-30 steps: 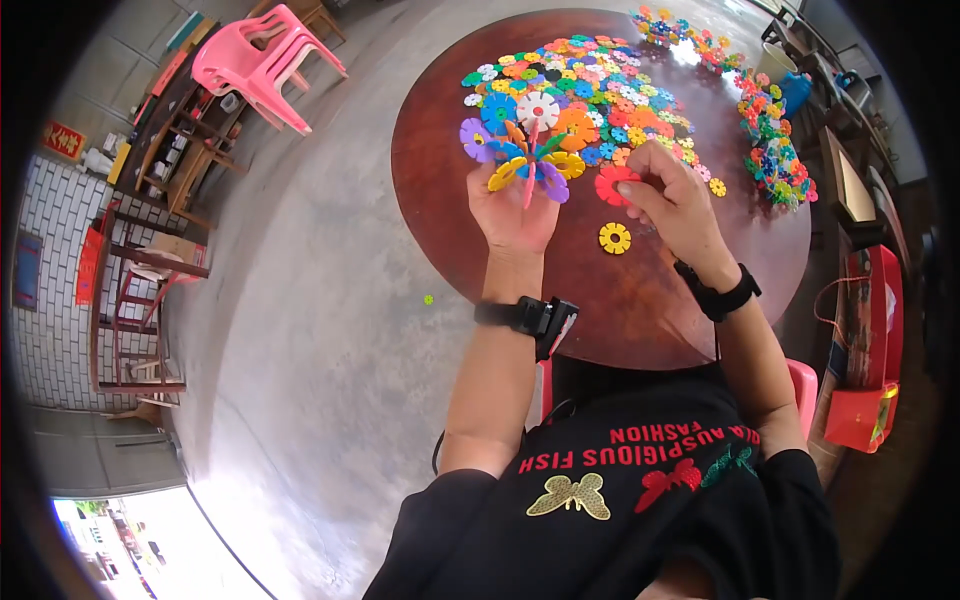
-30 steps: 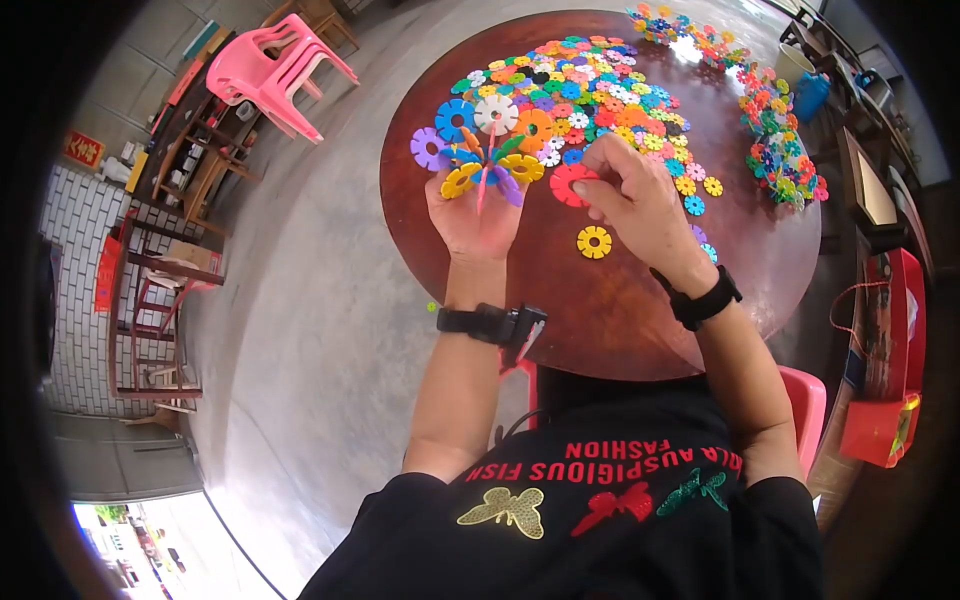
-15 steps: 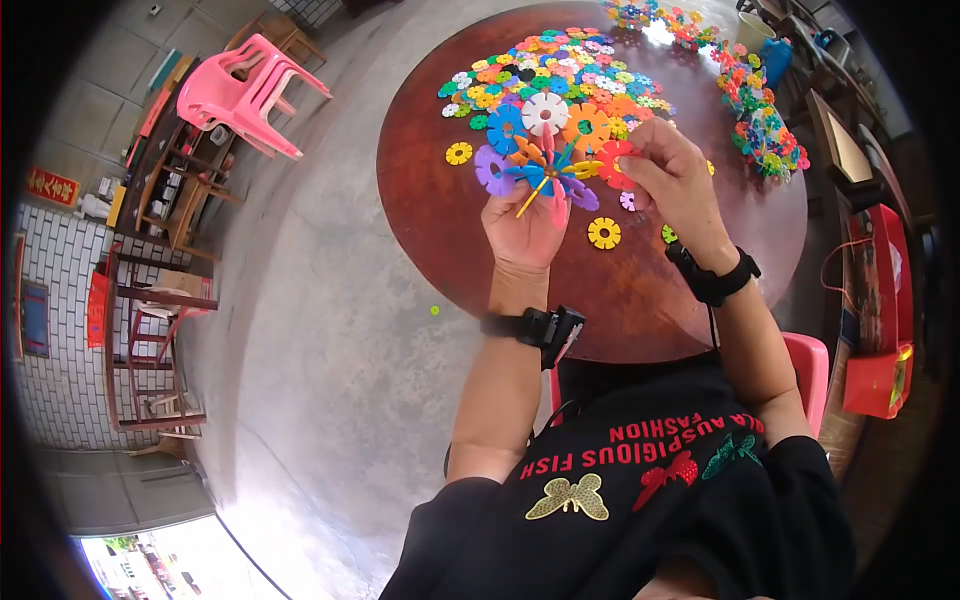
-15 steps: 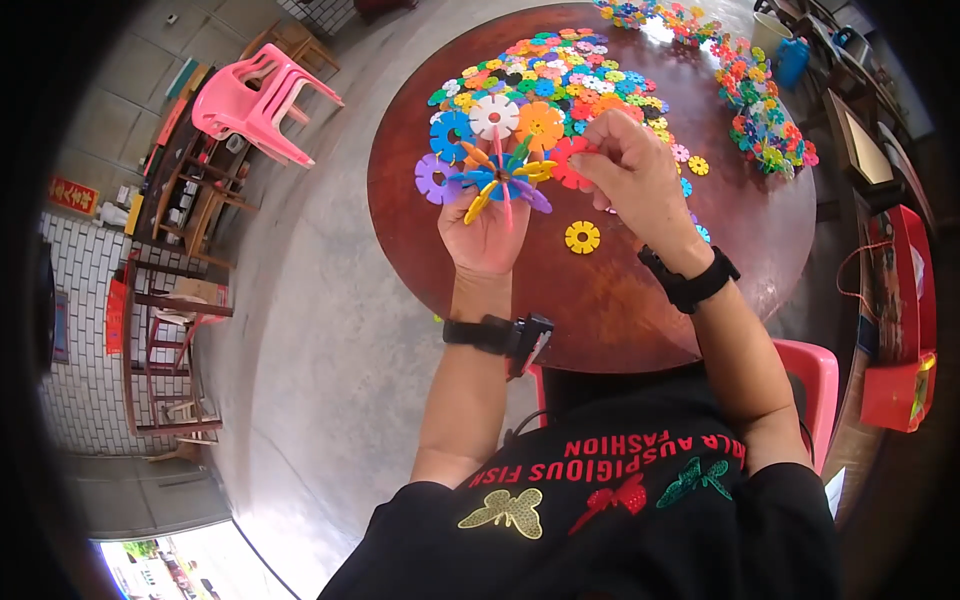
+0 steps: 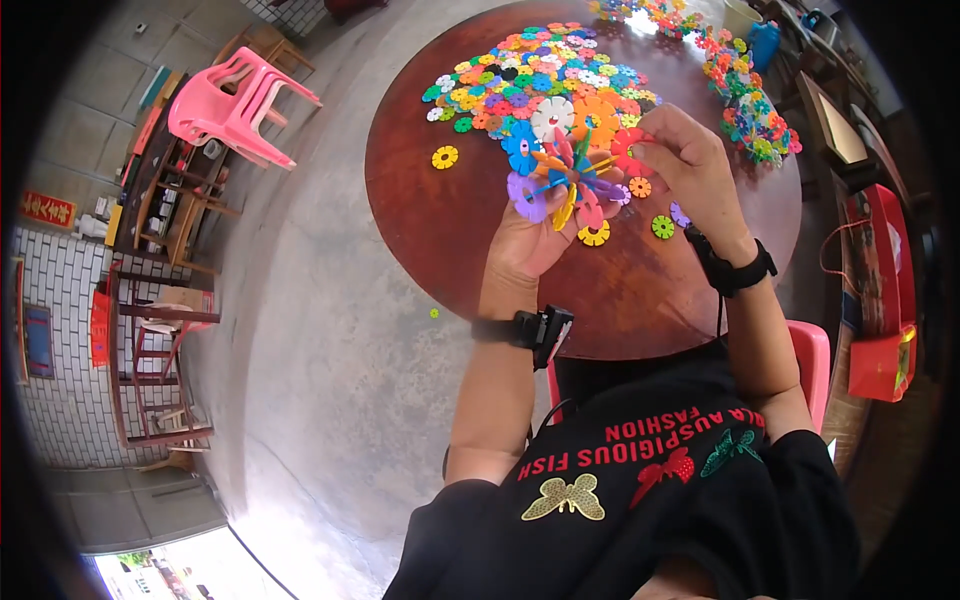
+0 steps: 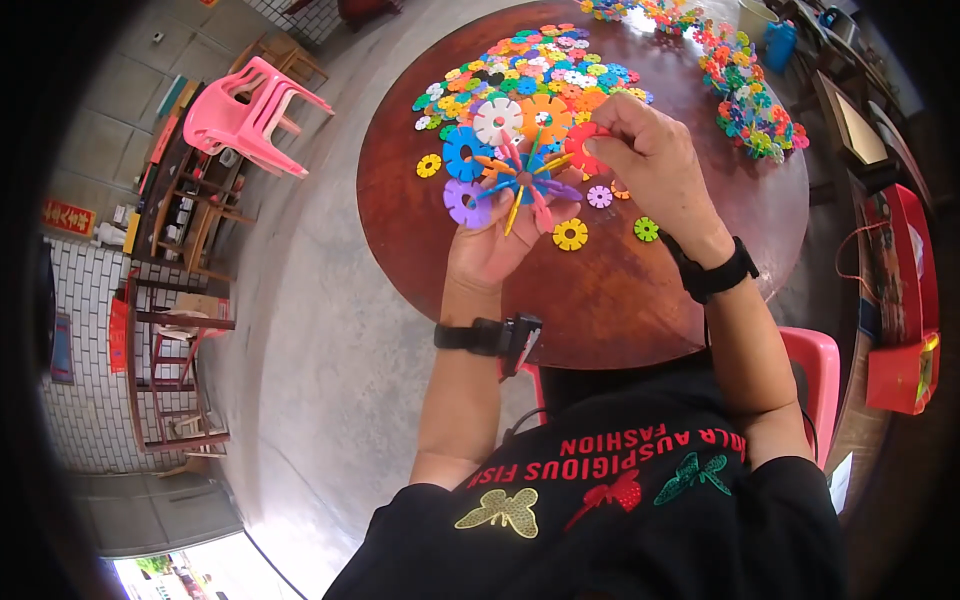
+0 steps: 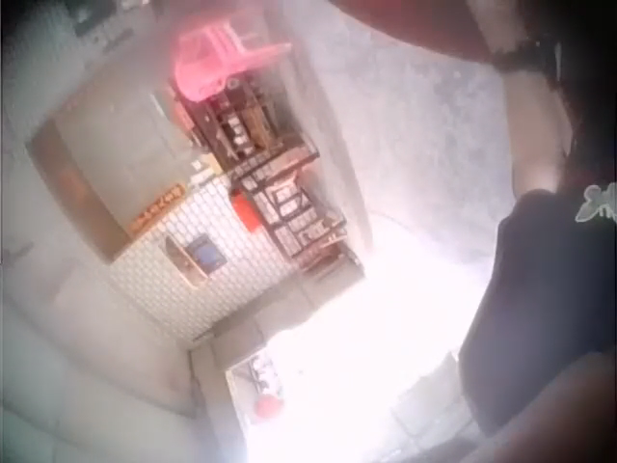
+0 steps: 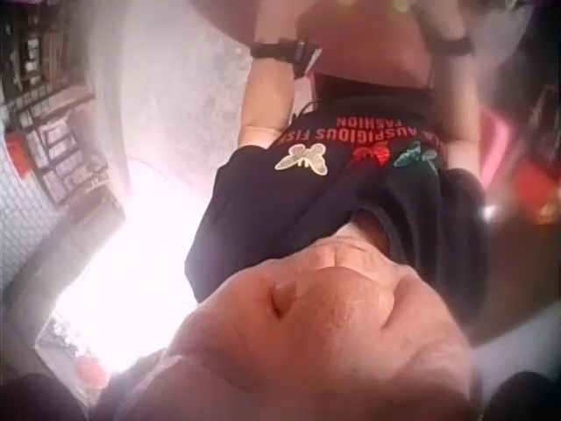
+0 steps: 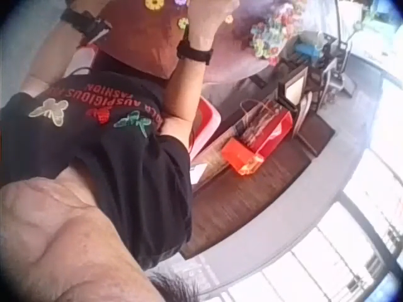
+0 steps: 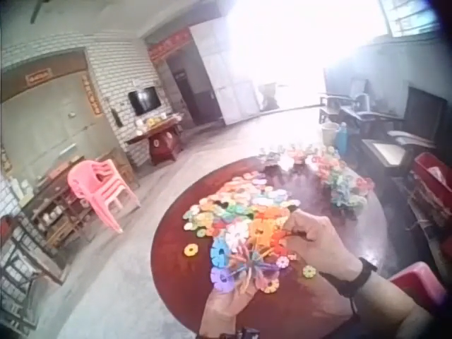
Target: The person is assembling a colorful plastic toy structure from interlocking snowflake-shaped pieces on a table.
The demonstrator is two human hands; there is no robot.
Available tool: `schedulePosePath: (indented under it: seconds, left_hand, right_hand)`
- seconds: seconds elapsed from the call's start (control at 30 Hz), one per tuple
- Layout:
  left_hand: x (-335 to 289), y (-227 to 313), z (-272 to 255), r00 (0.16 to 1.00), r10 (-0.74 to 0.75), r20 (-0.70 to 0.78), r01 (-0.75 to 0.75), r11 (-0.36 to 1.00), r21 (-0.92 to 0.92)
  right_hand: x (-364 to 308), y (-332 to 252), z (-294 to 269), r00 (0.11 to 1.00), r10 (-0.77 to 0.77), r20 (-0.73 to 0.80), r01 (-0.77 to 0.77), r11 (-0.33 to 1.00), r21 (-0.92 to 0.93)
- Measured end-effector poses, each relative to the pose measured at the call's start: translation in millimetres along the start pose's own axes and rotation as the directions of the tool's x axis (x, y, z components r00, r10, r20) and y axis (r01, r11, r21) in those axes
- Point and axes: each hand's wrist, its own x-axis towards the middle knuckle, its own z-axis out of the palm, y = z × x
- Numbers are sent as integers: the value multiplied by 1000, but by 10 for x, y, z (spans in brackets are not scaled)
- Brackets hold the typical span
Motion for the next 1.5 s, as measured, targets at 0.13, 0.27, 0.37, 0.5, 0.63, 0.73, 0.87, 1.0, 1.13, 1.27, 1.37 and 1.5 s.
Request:
schedulePosePath:
  seconds: [0.13,0.27,0.37,0.5,0.63,0.73,0.87,1.0,1.13,1.27,1.37,1.5]
  left_hand:
    - [67,-97,33,992,101,78,-105,993,52]
    - [67,-166,110,995,99,25,-101,992,72]
    - [47,-208,129,992,128,7,-128,987,93]
    - [-6,-165,138,992,111,-64,-97,978,186]
    - [-8,-132,87,995,88,-40,-84,991,105]
    - [5,-127,56,997,70,-26,-69,996,51]
    - [2,-101,41,996,89,-3,-87,987,137]
    - [-5,-137,60,971,157,-181,-134,982,133]
    - [43,-211,38,981,186,-48,-186,982,15]
    - [12,-173,-109,993,66,-93,-63,997,35]
    - [-11,-104,-3,1000,16,-5,-16,989,-148]
    - [-41,-48,-195,999,-49,-15,42,950,-309]
  right_hand:
    - [-12,-11,-53,991,-133,-23,130,988,-83]
    - [-26,-36,-124,983,-186,-5,181,964,-195]
    - [-55,-114,-151,984,-177,2,174,960,-220]
    - [-66,-126,-120,980,-201,-6,194,952,-236]
    - [-51,-118,-79,965,-260,32,259,929,-266]
    - [-27,-75,-86,973,-224,57,231,947,-225]
    - [-6,-68,-62,981,-173,87,187,962,-198]
    - [23,5,13,974,-225,19,226,971,-82]
    - [119,35,-98,994,-60,90,48,990,131]
    - [182,-171,-244,997,-49,59,51,998,-35]
    - [236,-237,-292,981,-141,135,162,974,-161]
    - [310,-269,-201,964,-128,233,158,980,-117]
